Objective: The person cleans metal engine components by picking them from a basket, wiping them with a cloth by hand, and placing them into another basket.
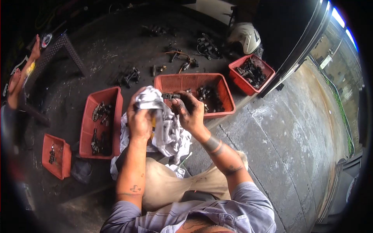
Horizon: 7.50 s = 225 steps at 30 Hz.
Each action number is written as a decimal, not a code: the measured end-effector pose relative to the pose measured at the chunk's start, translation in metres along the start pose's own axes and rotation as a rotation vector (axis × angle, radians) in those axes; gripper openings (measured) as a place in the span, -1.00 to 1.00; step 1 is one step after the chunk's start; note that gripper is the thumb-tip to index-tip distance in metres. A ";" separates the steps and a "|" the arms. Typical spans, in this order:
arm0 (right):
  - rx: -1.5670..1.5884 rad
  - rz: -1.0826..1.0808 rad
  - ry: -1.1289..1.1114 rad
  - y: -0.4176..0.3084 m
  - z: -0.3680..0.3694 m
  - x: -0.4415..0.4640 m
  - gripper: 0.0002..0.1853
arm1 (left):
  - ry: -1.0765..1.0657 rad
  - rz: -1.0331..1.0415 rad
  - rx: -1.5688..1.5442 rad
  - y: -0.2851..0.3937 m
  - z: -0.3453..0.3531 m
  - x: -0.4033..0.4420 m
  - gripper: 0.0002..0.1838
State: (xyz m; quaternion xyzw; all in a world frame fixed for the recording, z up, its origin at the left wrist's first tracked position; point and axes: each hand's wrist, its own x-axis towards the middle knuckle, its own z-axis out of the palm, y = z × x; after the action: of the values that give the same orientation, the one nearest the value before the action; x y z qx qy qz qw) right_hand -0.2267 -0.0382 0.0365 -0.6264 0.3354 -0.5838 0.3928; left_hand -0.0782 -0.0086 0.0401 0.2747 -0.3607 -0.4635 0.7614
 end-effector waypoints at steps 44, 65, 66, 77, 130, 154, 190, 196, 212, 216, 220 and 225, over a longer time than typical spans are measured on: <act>-1.024 -0.056 -0.755 0.208 -0.118 0.056 -0.75 | 0.762 -0.069 0.040 0.027 -0.225 0.094 -0.67; -1.203 0.245 -0.541 0.169 -0.129 0.050 -0.70 | -0.083 -0.193 1.642 -0.005 -0.089 0.019 -0.56; -1.190 0.211 -0.612 0.166 -0.126 0.052 -0.74 | 0.066 -0.134 1.501 0.005 -0.090 0.029 -0.62; -1.310 0.180 -0.659 0.152 -0.116 0.054 -0.80 | -0.175 -0.144 1.620 0.045 -0.095 0.049 -0.58; -0.225 -0.024 -0.281 0.020 -0.012 -0.022 -0.78 | -0.026 0.270 0.858 -0.022 0.003 -0.001 -0.85; -0.397 -0.333 -0.017 0.021 0.001 -0.011 -0.77 | 0.077 0.055 0.191 -0.035 -0.010 -0.011 -0.84; -0.660 -0.511 -0.389 0.026 -0.037 0.001 -0.66 | -0.227 -0.338 0.118 -0.032 -0.029 -0.008 -0.68; -0.547 -0.269 -0.474 0.016 -0.042 0.003 -0.87 | -0.302 -0.170 0.322 -0.045 -0.033 -0.008 -0.67; -0.574 -0.559 -0.333 0.028 -0.034 -0.020 -0.55 | -0.404 -0.269 -0.023 -0.027 -0.033 -0.013 -0.67; -0.644 -0.493 -0.493 0.009 -0.040 -0.010 -0.59 | -0.363 -0.395 -0.107 -0.027 -0.040 -0.011 -0.63; -0.659 -0.557 -0.599 -0.010 -0.044 -0.002 -0.64 | -0.351 -0.393 -0.130 -0.017 -0.034 -0.013 -0.70; -0.742 -0.488 -0.627 0.000 -0.042 -0.008 -0.69 | -0.354 -0.346 0.004 -0.020 -0.031 -0.014 -0.77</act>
State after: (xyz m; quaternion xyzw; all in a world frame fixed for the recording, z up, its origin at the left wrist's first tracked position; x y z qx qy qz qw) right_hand -0.2694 -0.0352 0.0326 -0.9267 0.2307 -0.2857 0.0797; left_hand -0.0673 -0.0012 0.0026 0.2484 -0.4367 -0.6272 0.5952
